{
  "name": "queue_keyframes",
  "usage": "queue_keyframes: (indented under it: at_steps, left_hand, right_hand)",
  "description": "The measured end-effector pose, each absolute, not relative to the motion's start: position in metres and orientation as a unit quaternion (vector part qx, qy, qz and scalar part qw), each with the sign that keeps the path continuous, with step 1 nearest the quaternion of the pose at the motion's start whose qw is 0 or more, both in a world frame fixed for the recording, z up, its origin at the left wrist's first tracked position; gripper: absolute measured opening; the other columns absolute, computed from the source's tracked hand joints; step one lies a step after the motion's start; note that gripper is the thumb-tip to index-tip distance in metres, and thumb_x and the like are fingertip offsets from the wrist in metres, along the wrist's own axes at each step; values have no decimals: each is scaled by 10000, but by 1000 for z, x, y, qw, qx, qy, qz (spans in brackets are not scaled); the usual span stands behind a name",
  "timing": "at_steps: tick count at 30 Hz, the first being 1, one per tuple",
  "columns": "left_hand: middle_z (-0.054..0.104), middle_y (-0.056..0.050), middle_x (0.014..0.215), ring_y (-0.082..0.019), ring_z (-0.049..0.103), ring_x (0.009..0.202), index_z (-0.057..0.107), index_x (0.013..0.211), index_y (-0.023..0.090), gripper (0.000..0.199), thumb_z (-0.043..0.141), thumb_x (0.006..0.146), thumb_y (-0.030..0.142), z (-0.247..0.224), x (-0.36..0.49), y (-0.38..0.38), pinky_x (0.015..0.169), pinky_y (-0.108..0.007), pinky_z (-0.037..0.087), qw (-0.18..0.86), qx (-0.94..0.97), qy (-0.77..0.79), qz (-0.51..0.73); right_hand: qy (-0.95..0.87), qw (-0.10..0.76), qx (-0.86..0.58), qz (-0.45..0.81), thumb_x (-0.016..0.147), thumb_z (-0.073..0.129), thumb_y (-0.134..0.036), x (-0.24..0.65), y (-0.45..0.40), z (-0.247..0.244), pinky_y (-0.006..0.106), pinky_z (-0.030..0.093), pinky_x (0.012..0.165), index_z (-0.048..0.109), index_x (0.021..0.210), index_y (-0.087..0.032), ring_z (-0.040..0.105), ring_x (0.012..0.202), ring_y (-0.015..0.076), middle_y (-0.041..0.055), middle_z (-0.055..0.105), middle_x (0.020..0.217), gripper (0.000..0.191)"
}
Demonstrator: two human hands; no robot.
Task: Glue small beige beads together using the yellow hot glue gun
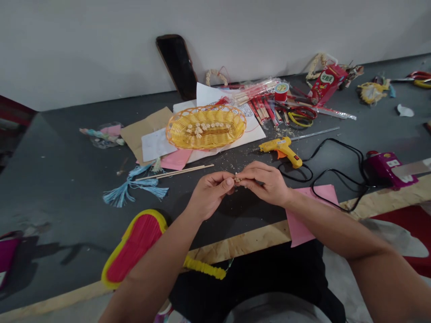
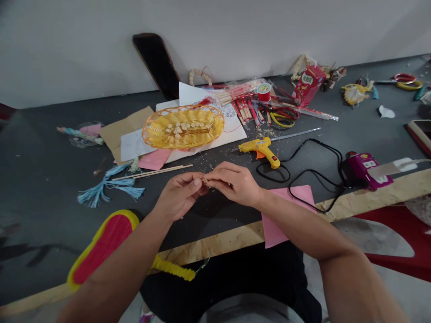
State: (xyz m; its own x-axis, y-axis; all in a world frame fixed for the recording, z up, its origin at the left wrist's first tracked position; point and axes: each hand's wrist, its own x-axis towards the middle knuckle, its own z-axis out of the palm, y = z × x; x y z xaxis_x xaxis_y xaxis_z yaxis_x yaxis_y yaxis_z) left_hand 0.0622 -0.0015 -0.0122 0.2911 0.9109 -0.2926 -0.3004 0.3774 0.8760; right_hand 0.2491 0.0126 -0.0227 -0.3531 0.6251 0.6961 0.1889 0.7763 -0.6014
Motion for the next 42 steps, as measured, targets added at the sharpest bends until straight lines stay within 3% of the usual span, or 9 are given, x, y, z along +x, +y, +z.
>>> queue_keyframes:
  at_steps: [7, 17, 29, 35, 42]
  left_hand:
    - [708, -36, 688, -90, 531, 585, 781, 726, 159, 342, 916, 554, 422, -9, 62, -1, 582, -233, 390, 714, 354, 433, 421]
    - [710, -44, 689, -98, 530, 583, 787, 744, 153, 348, 896, 579, 439, -10, 61, -1, 566, -237, 388, 707, 357, 448, 415]
    - [732, -30, 776, -115, 607, 713, 789, 769, 169, 279, 924, 539, 249, -11, 61, -1, 708, -240, 469, 711, 367, 437, 412]
    - [730, -48, 765, -92, 534, 612, 792, 783, 160, 283, 891, 609, 360, -12, 61, 1, 592, -230, 409, 698, 367, 450, 418]
    - [706, -39, 694, -97, 521, 587, 790, 778, 158, 337, 893, 595, 421, -11, 61, -1, 572, -239, 386, 708, 365, 446, 408]
  right_hand:
    - [-789, 499, -263, 241, 962, 571, -185, 250, 14, -21, 268, 579, 755, 683, 1038, -179, 682, 837, 146, 61, 717, 857, 136]
    - [-797, 492, -260, 234, 953, 557, -137, 250, 14, -24, 282, 588, 769, 681, 1060, -168, 679, 863, 156, 79, 713, 883, 166]
    - [-798, 491, -274, 216, 951, 564, -147, 250, 13, -21, 275, 588, 760, 682, 1031, -168, 682, 844, 152, 76, 716, 872, 144]
    - [-779, 505, -292, 229, 951, 554, -150, 252, 14, -20, 292, 572, 761, 673, 1028, -182, 675, 837, 153, 62, 715, 871, 145]
    - [-793, 490, -265, 245, 961, 531, -137, 251, 14, -21, 285, 574, 764, 676, 1053, -190, 675, 848, 154, 59, 710, 850, 180]
